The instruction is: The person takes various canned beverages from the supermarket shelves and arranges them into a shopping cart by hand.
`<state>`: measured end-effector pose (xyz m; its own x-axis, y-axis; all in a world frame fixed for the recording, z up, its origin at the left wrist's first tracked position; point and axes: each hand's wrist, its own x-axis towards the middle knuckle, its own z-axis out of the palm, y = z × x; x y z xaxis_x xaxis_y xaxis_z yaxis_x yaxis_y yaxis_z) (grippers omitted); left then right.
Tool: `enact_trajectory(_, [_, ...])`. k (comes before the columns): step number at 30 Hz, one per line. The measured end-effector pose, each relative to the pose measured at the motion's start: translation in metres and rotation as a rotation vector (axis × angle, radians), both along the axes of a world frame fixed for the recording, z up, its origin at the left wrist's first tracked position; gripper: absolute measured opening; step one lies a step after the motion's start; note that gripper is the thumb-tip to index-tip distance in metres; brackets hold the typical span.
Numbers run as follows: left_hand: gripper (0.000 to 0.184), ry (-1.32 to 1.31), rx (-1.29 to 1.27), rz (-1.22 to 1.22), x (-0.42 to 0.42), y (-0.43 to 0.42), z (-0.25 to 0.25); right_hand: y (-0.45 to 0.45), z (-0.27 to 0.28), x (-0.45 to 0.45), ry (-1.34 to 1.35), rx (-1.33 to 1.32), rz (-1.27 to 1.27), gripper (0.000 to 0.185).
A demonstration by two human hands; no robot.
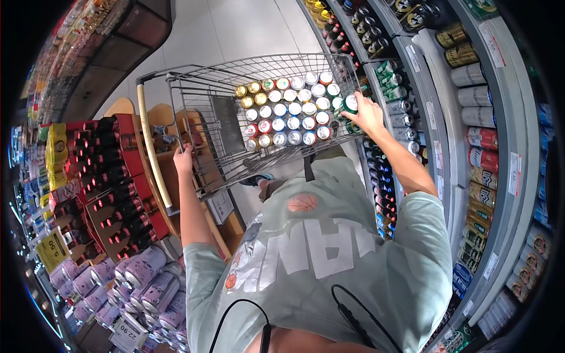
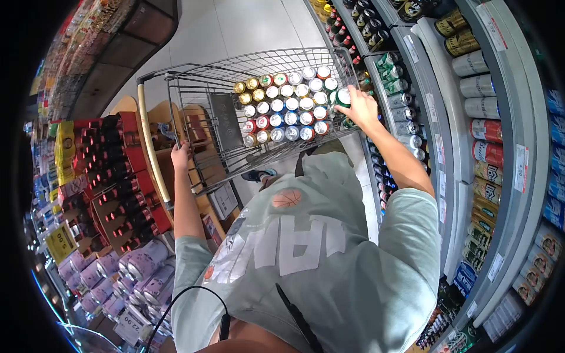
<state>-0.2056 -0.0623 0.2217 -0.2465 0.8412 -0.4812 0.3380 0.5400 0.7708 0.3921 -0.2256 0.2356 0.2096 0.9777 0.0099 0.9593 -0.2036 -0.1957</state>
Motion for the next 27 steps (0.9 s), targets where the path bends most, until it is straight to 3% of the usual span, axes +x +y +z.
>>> enact_trajectory(17, [0.008, 0.077, -0.012, 0.017, 0.007, -0.003, 0.008, -0.022, -0.138, -0.021, -0.132, -0.094, -0.16, 0.076])
enact_trajectory(27, [0.009, 0.072, -0.033, -0.033, -0.002, -0.001, 0.003, -0.006, -0.174, -0.026, -0.154, -0.302, -0.283, 0.075])
